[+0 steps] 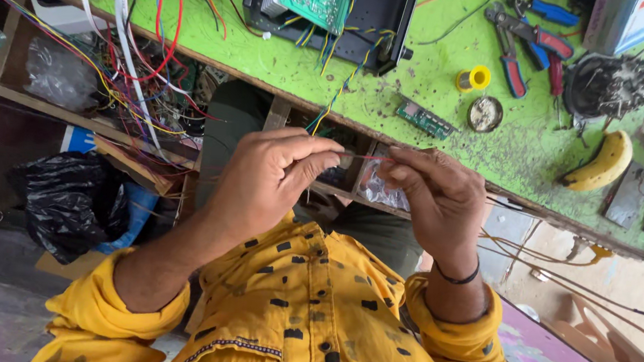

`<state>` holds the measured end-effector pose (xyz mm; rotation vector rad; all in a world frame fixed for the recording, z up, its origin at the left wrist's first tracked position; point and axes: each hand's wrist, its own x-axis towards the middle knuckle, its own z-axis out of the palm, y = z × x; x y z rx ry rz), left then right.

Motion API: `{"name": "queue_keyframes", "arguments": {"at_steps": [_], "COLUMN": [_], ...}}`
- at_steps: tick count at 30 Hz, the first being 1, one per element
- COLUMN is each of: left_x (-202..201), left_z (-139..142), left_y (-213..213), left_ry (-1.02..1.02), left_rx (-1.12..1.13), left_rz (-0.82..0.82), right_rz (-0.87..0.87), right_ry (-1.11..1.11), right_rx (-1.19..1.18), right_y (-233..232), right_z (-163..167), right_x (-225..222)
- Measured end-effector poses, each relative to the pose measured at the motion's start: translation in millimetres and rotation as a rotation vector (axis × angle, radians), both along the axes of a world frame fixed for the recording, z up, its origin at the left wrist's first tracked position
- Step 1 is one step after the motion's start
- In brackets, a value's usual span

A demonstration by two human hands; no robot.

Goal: The person works at a cluttered electronics workbench, handling a small circuit board and wires. They retrieve a new circuit board from a box, place it into a metal chassis, and use a soldering iron and pliers to strip and prepare wires for connection.

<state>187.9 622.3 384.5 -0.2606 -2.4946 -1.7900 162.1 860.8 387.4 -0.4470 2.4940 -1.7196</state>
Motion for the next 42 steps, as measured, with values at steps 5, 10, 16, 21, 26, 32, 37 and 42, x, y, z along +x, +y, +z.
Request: {"name": "queue_keyframes", "arguments": {"at_steps": [5, 10, 16, 21, 26, 32, 37, 42], "left_x": [3, 4, 0, -5, -10, -105, -210, -232], "left_z": [4, -1, -1, 6, 0, -6, -60, -92], "left_y": [0, 9, 11, 10, 8, -7, 21, 43], "left_ry": [0.017, -0.044, -0.071, 0.005, 0.052, 0.036, 0.323, 0.272], "left_rx": [-0.028, -0.005, -0.046, -0.133, -0.179, -0.521, -0.707, -0.663], "left_rz": [0.004, -0.075, -0.063, -0.064, -0.148, 0.045, 0.137, 0.068], "right_rz": [0.074, 0.027, 0.171, 0.143, 0.128, -0.226, 0.019, 0.069], "right_ry": [0.278, 0.228, 0.341, 0.196, -0.087, 0.132, 0.256, 0.164], "right_rx": [0.274, 0.165, 0.317, 0.337, 0.075, 0.190, 0.242, 0.100], "right_y": [-3, -12, -13, -12, -2, 13, 20, 3], "right_z": [6, 8, 2, -8, -15, -16, -62, -108], "right_x": [1, 5, 3, -2, -3, -85, -178, -193]}}
